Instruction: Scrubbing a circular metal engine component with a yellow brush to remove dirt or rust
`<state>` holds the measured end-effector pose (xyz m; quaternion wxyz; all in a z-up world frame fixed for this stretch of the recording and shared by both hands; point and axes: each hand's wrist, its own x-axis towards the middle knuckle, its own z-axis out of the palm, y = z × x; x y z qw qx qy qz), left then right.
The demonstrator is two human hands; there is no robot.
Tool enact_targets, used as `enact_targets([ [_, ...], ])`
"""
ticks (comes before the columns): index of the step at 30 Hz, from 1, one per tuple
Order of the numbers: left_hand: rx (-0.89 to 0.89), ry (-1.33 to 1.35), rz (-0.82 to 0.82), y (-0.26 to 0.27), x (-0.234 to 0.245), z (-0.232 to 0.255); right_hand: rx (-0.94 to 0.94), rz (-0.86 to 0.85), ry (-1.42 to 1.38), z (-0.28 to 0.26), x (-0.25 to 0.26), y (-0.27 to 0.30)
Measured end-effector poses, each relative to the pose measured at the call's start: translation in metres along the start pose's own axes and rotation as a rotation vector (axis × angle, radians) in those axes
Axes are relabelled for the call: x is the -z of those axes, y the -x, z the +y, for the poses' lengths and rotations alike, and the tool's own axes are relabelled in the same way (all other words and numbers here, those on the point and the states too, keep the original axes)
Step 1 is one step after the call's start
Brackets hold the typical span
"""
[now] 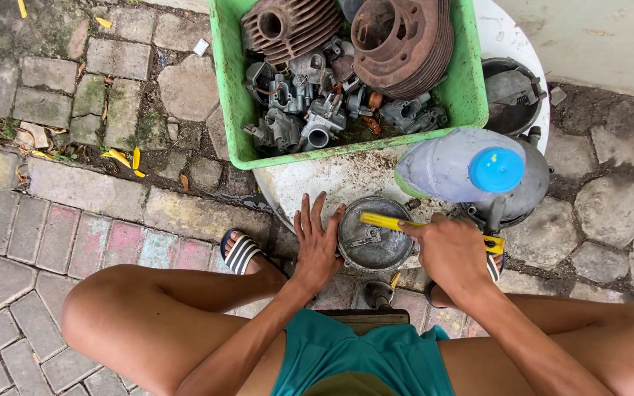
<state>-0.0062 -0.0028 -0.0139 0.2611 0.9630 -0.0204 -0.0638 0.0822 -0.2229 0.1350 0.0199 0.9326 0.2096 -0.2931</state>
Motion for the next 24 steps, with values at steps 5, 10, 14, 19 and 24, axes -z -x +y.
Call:
enact_targets([
  [5, -0.037, 0.063, 0.020, 0.006, 0.023, 0.012, 0.010, 0.056, 0.051, -0.011, -0.024, 0.006],
  [10, -0.197, 0.156, 0.009, 0.021, 0.029, 0.017, -0.022, 0.127, 0.070, -0.009, -0.018, 0.010],
  [14, -0.318, 0.110, 0.153, 0.031, 0.036, 0.007, 0.001, 0.116, 0.023, -0.002, -0.029, 0.010],
  [19, -0.160, 0.123, 0.346, 0.043, 0.048, -0.018, 0.003, 0.214, 0.175, -0.010, -0.040, 0.009],
  [24, 0.190, 0.220, 0.015, 0.056, 0.039, -0.050, -0.048, 0.154, 0.113, -0.006, -0.035, 0.013],
])
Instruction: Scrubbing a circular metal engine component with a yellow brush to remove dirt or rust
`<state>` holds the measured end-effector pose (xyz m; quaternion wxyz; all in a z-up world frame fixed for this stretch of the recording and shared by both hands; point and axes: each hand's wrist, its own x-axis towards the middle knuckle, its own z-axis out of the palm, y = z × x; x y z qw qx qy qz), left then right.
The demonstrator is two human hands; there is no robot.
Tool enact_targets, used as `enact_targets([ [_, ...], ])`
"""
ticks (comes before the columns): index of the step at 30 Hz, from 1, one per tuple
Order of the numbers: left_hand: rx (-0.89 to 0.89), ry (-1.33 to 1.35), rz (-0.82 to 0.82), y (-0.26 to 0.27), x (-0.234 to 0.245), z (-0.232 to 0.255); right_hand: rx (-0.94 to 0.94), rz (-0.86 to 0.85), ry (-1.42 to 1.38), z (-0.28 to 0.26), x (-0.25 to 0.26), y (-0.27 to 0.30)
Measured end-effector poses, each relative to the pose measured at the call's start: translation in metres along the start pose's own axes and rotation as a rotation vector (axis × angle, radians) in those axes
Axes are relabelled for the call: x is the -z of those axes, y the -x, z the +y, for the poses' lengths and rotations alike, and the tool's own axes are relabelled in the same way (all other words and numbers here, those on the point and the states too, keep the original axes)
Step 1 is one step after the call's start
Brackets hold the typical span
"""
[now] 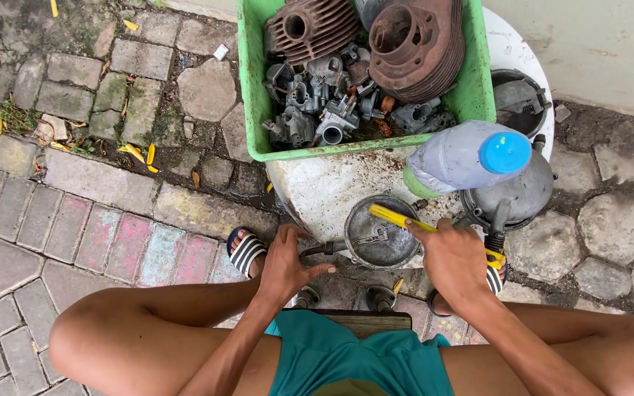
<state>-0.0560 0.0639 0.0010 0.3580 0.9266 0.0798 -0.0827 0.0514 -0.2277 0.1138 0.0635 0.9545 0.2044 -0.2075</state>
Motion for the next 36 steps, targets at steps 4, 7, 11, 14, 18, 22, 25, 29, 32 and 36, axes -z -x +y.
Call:
enact_targets([
  [4, 0.028, 0.102, -0.139, 0.002, -0.003, 0.006, 0.004, -0.101, -0.182, -0.001, 0.006, 0.001],
  [7, 0.053, 0.210, -0.120, 0.001, -0.006, 0.007, -0.027, -0.030, -0.044, 0.001, 0.015, 0.002],
  [11, 0.015, 0.309, -0.088, -0.006, -0.005, 0.004, -0.041, -0.106, -0.100, 0.002, 0.014, 0.008],
  [14, 0.061, 0.371, -0.040, -0.006, -0.003, 0.006, -0.052, -0.109, -0.078, -0.005, 0.016, 0.014],
  [18, 0.214, 0.478, 0.019, -0.010, 0.011, 0.013, -0.003, -0.154, -0.164, -0.010, 0.002, 0.024],
  [22, 0.211, 0.579, 0.069, -0.018, 0.028, 0.019, 0.038, -0.184, -0.252, -0.019, -0.001, 0.030],
  [25, 0.327, 0.639, 0.147, -0.025, 0.034, 0.030, 0.005, -0.200, -0.479, -0.023, -0.014, 0.027],
  [29, 0.299, 0.944, 0.421, -0.035, 0.005, 0.019, -0.038, -0.298, -0.751, -0.017, -0.013, 0.025],
  [32, 0.276, 0.982, 0.554, -0.035, -0.006, 0.029, -0.006, -0.326, -0.800, -0.012, -0.004, 0.025],
  [36, 0.236, 1.024, 0.665, -0.049, -0.022, 0.046, -0.004, -0.378, -0.851, -0.012, 0.025, 0.029],
])
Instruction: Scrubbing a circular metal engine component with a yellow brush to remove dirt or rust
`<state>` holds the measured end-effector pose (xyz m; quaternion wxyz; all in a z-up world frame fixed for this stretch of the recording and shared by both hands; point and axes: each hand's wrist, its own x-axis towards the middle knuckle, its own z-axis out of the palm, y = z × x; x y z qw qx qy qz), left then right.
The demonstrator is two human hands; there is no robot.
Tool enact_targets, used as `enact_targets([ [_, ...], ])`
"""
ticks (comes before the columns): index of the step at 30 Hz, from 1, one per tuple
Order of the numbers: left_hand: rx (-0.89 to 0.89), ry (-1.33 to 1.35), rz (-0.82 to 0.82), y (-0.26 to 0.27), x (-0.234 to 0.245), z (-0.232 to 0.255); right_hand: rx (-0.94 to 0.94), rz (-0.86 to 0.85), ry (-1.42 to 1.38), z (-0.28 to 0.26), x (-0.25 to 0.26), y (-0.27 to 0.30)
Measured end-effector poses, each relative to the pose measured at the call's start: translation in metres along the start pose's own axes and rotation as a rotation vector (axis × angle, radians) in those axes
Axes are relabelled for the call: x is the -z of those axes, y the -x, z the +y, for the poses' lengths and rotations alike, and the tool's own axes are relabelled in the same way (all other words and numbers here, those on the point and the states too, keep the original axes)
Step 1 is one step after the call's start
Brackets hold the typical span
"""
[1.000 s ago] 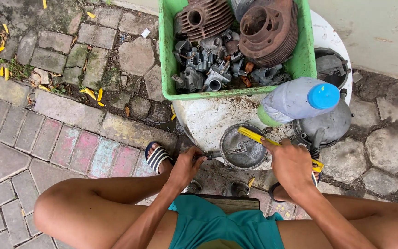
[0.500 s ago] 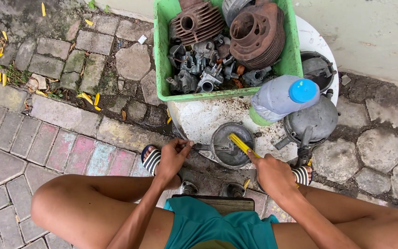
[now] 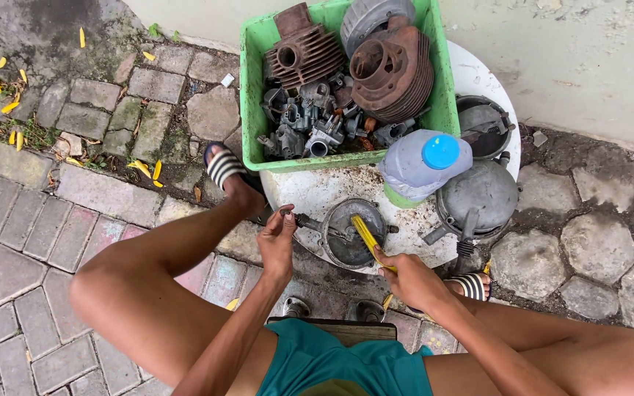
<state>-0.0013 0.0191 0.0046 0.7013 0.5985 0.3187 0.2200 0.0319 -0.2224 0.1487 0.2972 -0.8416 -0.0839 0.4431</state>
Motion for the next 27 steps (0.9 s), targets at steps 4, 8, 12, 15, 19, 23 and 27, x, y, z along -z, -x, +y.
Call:
enact_targets([
  [4, 0.180, 0.230, -0.075, 0.009, -0.021, -0.023, -0.014, -0.004, -0.070, 0.021, -0.008, -0.021],
  [8, 0.072, 0.324, -0.067, 0.005, -0.046, -0.041, -0.050, -0.003, -0.088, 0.019, -0.011, -0.023],
  [12, -0.003, 0.351, -0.041, -0.001, -0.071, -0.018, -0.049, 0.051, -0.025, 0.035, -0.007, -0.023],
  [15, 0.287, 0.247, -0.006, -0.010, -0.072, -0.006, -0.054, 0.145, 0.414, 0.054, -0.010, -0.026],
  [19, 0.340, 0.211, -0.040, -0.017, -0.076, 0.009, -0.031, 0.135, 0.629, 0.042, 0.010, -0.022],
  [23, 0.453, 0.254, -0.067, -0.021, -0.084, 0.024, -0.027, 0.165, 0.913, 0.036, 0.017, -0.028],
  [27, 0.403, 0.186, -0.108, -0.025, -0.090, 0.028, -0.043, 0.016, 0.893, 0.031, 0.031, -0.026],
])
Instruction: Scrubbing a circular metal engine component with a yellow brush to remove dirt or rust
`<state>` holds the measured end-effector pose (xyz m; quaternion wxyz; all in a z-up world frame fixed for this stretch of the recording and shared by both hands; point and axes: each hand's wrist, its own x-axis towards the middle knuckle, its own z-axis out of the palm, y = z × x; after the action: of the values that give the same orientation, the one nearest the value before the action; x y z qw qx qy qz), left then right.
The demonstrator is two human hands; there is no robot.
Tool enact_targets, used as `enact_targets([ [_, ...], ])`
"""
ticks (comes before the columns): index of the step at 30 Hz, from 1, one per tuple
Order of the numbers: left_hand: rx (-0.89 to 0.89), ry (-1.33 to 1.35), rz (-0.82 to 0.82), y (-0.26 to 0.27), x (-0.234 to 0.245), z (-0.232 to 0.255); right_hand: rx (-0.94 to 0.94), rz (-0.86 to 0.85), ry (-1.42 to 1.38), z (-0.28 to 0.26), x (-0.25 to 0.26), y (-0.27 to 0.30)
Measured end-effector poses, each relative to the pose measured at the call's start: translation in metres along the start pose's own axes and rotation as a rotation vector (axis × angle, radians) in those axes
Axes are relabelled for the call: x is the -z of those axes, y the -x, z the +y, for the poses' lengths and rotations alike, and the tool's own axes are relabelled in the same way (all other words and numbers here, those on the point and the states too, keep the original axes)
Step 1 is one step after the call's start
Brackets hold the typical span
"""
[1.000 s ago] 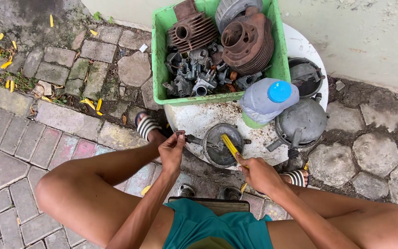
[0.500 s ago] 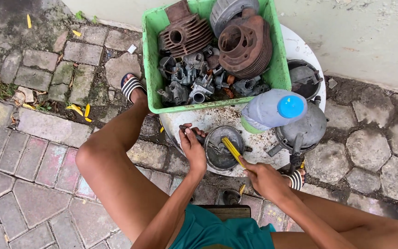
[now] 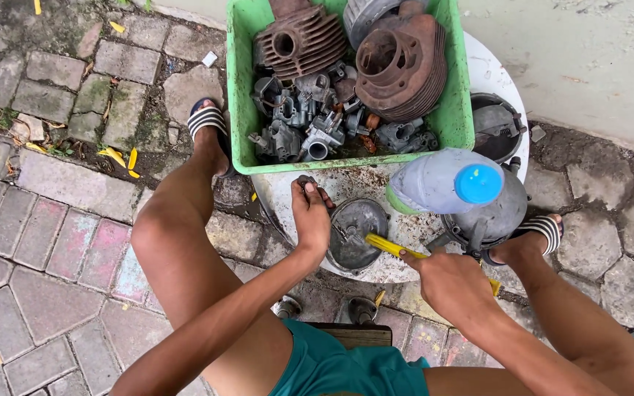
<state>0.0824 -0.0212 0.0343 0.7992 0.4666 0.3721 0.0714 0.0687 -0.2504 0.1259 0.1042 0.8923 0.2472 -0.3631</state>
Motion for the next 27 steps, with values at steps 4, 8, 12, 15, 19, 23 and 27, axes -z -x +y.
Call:
enact_targets([
  [4, -0.027, -0.157, -0.014, 0.009, -0.011, 0.011, 0.007, 0.302, 0.309, -0.004, -0.005, -0.002],
  [8, 0.033, -0.238, 0.050, 0.001, -0.010, 0.012, -0.006, 0.044, 0.007, -0.005, 0.001, -0.002],
  [12, 0.049, -0.231, 0.070, 0.004, -0.005, 0.012, -0.010, 0.268, 0.186, -0.007, -0.030, -0.013],
  [15, 0.153, -0.210, 0.086, 0.001, -0.003, 0.014, -0.040, -0.174, -0.049, -0.003, 0.005, -0.001],
  [19, 0.034, -0.288, 0.035, 0.004, -0.002, 0.000, -0.126, 0.324, 0.206, -0.012, -0.041, -0.014],
  [23, 0.149, -0.211, 0.096, 0.008, -0.004, 0.010, -0.105, 0.014, 0.027, -0.015, -0.013, -0.002],
  [27, 0.086, -0.205, 0.068, 0.012, -0.004, 0.005, -0.101, 0.376, 0.162, -0.016, -0.046, -0.019],
])
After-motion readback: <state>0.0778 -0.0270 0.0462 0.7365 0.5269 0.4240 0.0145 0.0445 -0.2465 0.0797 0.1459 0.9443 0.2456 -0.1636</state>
